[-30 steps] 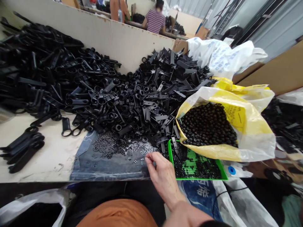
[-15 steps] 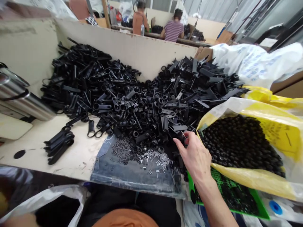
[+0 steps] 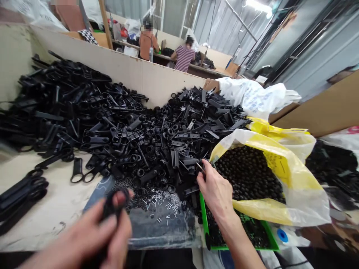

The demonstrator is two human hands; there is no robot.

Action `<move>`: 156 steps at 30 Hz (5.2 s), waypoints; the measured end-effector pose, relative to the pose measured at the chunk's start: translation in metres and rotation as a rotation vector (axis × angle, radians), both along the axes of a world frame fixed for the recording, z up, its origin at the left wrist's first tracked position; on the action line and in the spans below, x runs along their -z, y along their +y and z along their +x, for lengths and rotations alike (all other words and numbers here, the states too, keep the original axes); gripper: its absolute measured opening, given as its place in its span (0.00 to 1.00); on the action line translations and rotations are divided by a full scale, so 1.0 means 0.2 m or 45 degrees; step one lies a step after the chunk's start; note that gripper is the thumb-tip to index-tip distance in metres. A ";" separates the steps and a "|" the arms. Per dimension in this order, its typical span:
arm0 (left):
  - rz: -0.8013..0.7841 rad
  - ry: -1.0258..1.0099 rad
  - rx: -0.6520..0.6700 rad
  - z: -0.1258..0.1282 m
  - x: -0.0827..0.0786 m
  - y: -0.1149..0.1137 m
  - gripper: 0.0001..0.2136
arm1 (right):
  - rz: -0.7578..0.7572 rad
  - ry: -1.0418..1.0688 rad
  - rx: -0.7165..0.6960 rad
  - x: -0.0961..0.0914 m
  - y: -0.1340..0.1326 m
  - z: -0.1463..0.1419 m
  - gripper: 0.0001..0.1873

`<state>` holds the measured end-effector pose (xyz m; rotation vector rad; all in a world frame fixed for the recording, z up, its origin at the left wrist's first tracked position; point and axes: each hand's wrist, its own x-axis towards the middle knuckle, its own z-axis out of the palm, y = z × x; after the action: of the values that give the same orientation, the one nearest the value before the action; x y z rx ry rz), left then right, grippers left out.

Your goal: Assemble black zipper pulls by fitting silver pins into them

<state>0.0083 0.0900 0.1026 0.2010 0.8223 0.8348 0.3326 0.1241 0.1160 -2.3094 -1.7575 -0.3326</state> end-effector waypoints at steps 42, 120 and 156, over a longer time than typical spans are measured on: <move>0.184 0.373 -0.246 0.13 0.24 -0.13 0.24 | 0.099 1.467 -0.565 0.22 -0.37 -0.87 0.14; -0.079 -0.085 0.666 -0.26 0.13 -0.08 0.23 | -0.574 0.664 -1.628 0.03 -0.32 -0.68 0.13; 0.002 0.183 0.087 -0.12 0.16 -0.12 0.17 | -0.219 0.441 -0.668 0.23 -0.02 -0.74 0.11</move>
<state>-0.0167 0.0665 0.0706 0.2916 0.9445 0.7634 0.1854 0.1205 0.0697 -1.7594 -2.1611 0.2997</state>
